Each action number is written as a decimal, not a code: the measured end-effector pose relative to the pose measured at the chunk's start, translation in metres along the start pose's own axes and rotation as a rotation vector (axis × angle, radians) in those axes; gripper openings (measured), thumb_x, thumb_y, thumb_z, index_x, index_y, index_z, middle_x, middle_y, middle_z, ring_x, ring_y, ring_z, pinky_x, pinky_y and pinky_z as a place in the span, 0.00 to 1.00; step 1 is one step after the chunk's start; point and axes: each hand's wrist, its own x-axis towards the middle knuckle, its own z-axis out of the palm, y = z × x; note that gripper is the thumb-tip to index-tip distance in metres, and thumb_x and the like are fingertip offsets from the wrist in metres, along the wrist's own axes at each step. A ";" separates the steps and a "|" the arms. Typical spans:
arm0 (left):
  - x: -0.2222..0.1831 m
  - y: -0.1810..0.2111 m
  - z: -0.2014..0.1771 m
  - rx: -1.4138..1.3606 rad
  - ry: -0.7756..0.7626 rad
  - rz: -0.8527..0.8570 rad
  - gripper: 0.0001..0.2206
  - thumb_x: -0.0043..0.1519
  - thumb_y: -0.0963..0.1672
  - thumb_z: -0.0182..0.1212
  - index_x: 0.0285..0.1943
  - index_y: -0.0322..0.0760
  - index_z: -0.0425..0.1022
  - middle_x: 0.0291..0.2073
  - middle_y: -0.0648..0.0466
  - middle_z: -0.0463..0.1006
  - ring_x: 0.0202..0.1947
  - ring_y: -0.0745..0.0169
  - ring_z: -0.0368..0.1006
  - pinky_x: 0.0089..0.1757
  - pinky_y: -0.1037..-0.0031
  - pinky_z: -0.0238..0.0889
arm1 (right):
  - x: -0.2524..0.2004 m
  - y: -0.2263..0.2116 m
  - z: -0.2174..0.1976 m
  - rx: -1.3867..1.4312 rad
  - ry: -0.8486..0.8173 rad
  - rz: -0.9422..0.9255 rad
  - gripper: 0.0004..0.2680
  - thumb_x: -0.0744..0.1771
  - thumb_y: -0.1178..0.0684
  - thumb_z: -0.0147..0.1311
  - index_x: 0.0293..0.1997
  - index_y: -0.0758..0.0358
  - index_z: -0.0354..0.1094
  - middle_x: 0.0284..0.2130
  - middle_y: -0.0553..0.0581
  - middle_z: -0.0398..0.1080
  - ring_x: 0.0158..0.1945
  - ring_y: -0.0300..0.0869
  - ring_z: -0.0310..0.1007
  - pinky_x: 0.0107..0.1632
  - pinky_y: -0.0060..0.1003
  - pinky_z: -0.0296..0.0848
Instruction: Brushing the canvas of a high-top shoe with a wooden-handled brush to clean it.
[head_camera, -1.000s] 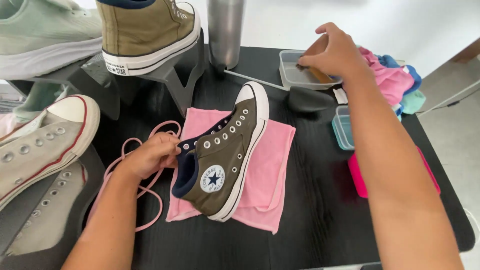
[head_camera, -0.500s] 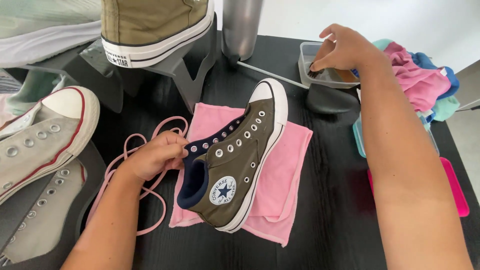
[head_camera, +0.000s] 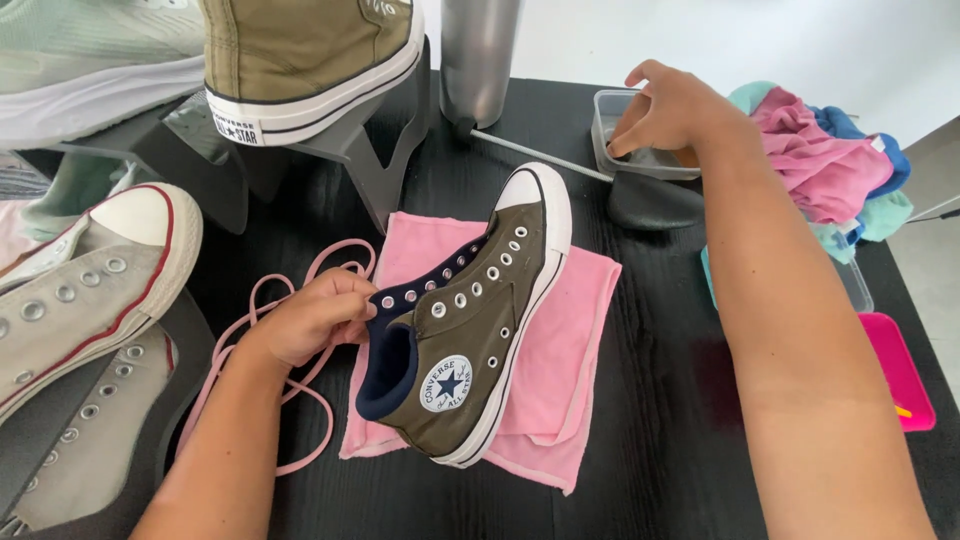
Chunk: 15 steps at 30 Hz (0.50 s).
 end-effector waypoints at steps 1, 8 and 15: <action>0.001 -0.001 -0.001 0.003 0.001 0.004 0.16 0.55 0.39 0.51 0.12 0.37 0.58 0.11 0.58 0.54 0.17 0.69 0.47 0.26 0.74 0.46 | 0.000 0.001 -0.001 0.000 0.004 -0.003 0.29 0.60 0.56 0.63 0.69 0.56 0.52 0.45 0.43 0.77 0.70 0.42 0.56 0.61 0.49 0.58; -0.001 0.005 0.005 0.010 0.004 -0.009 0.16 0.54 0.39 0.51 0.12 0.37 0.58 0.11 0.58 0.53 0.16 0.69 0.47 0.27 0.75 0.46 | 0.012 0.021 -0.007 0.004 0.108 -0.045 0.31 0.58 0.48 0.67 0.69 0.56 0.57 0.61 0.58 0.66 0.60 0.53 0.64 0.56 0.51 0.64; 0.000 0.006 0.004 0.013 -0.033 0.007 0.16 0.55 0.39 0.51 0.12 0.37 0.59 0.11 0.57 0.56 0.17 0.69 0.50 0.28 0.74 0.50 | 0.008 0.044 -0.011 0.003 0.416 -0.227 0.28 0.61 0.43 0.68 0.65 0.59 0.60 0.58 0.66 0.63 0.56 0.59 0.63 0.45 0.54 0.67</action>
